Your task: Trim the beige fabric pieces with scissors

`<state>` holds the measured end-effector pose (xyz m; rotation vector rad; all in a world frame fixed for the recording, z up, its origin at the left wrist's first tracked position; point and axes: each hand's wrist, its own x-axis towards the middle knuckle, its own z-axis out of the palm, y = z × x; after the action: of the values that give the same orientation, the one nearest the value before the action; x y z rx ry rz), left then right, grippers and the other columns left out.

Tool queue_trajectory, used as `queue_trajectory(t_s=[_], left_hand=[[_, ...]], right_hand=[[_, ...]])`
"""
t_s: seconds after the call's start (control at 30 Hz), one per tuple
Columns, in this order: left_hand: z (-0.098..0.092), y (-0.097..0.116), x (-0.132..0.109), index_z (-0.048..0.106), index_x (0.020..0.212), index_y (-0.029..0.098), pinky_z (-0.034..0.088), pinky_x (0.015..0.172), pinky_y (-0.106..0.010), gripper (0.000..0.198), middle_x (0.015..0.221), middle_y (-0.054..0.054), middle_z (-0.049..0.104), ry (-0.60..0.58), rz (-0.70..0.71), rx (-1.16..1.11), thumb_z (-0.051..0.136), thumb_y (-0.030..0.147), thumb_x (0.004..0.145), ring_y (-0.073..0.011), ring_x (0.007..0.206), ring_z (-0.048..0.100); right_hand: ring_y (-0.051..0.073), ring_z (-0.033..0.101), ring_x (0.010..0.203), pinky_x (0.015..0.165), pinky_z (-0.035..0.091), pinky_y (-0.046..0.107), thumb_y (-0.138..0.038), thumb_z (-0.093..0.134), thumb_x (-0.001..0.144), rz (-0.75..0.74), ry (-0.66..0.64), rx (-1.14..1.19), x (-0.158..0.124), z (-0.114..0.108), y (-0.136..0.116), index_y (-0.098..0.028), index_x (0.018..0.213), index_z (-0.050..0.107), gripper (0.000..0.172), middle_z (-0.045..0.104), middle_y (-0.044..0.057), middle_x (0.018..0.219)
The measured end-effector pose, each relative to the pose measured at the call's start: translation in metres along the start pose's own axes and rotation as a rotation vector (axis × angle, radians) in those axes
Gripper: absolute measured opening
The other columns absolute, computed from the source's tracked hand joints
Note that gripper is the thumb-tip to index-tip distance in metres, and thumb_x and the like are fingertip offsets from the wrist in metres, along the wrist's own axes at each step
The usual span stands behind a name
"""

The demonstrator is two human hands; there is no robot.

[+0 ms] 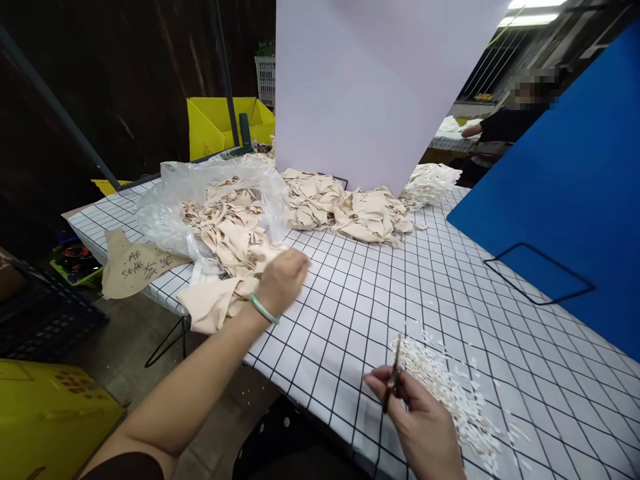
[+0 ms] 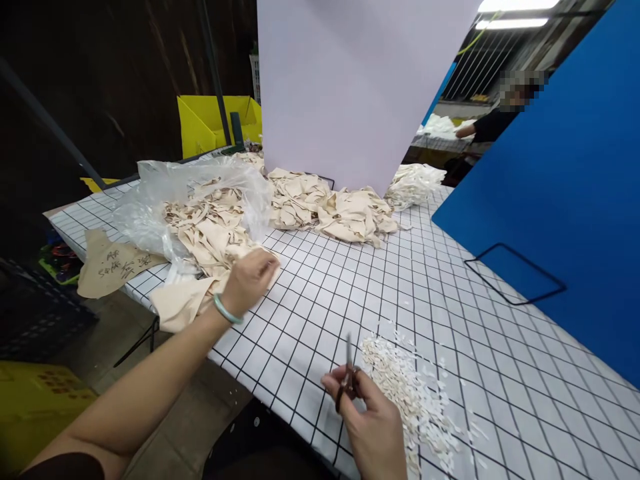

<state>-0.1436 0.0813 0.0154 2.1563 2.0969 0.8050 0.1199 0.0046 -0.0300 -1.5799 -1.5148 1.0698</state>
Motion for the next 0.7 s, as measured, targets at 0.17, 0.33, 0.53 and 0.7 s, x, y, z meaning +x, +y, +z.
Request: queue_trajectory(t_s=[0.17,0.33,0.53,0.7], left_hand=[[0.027,0.061,-0.065,0.063,0.08,0.017,0.049,0.064,-0.027,0.011,0.079,-0.002,0.066,-0.265,0.18,-0.135,0.066,0.022,0.09,-0.0174,0.075,0.062],[0.005,0.032,-0.09,0.062,0.079,0.019,0.045,0.062,-0.026,0.017,0.08,-0.001,0.064,-0.367,0.06,-0.192,0.067,0.031,0.09,-0.0167,0.072,0.06],[0.017,0.036,-0.075,0.052,0.07,0.019,0.035,0.059,-0.03,0.038,0.076,-0.002,0.06,-0.364,-0.146,0.026,0.052,0.047,0.096,-0.0185,0.07,0.056],[0.028,0.054,-0.073,0.053,0.071,0.02,0.034,0.059,-0.029,0.026,0.079,-0.001,0.064,-0.573,-0.127,0.019,0.063,0.037,0.087,-0.019,0.073,0.059]], right_hand=[[0.024,0.067,0.077,0.072,0.054,0.032,-0.056,0.078,0.072,-0.013,-0.095,-0.033,0.012,-0.018,-0.003,-0.022,0.075,0.069,0.036,0.073,0.005,0.079],[0.025,0.068,0.086,0.076,0.051,0.033,-0.049,0.071,0.081,0.031,-0.103,-0.123,0.001,-0.041,0.009,-0.023,0.079,0.068,0.026,0.074,0.005,0.087],[0.024,0.07,0.086,0.077,0.054,0.033,-0.044,0.07,0.084,-0.126,-0.074,-0.14,-0.002,-0.045,0.01,-0.022,0.084,0.071,0.021,0.075,0.005,0.089],[0.024,0.071,0.086,0.078,0.054,0.034,-0.044,0.067,0.085,-0.149,0.03,-0.166,0.005,-0.049,0.015,-0.023,0.089,0.072,0.022,0.076,0.004,0.091]])
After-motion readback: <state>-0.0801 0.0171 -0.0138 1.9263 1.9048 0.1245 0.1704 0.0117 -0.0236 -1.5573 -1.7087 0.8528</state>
